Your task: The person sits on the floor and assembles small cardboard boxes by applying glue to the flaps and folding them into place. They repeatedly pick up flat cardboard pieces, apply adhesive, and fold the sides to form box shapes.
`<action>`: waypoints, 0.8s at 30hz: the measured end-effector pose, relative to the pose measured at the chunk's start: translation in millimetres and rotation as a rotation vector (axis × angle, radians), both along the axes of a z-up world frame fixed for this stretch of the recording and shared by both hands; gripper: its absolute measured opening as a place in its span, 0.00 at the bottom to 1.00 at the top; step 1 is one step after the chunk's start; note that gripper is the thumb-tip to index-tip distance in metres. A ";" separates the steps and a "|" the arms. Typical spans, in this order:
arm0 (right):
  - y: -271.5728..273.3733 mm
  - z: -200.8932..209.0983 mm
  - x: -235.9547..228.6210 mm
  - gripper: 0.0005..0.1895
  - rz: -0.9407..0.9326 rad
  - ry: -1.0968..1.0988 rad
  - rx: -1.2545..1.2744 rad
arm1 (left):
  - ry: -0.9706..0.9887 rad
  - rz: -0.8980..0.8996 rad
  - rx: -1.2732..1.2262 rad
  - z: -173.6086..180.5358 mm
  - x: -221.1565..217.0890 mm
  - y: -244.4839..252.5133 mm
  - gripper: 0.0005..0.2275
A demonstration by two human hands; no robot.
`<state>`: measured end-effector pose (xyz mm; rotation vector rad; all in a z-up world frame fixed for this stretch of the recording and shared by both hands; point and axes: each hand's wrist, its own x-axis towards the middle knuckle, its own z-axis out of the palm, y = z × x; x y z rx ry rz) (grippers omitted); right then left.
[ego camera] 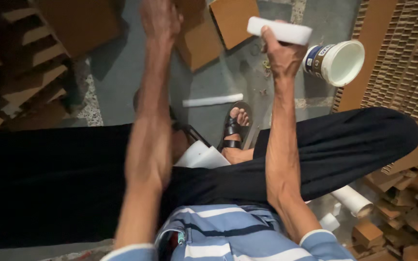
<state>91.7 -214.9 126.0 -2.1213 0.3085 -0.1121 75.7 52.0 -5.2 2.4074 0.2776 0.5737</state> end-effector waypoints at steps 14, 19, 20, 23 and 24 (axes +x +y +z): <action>36.6 -52.7 0.0 0.13 0.381 -0.239 -0.283 | 0.168 -0.405 0.138 -14.6 -54.1 -74.5 0.12; 32.0 -84.1 0.8 0.12 0.383 -0.351 -0.390 | 0.096 -0.413 0.279 -32.3 -65.2 -76.3 0.13; 29.6 -94.1 6.8 0.12 0.390 -0.345 -0.405 | 0.085 -0.403 0.276 -34.7 -64.4 -77.2 0.12; 27.8 -134.9 42.9 0.17 0.380 -0.499 -0.552 | 0.058 -0.379 0.255 -41.7 -59.7 -79.0 0.10; 28.8 -150.2 56.7 0.16 0.360 -0.588 -0.610 | 0.063 -0.371 0.235 -43.4 -59.1 -80.1 0.09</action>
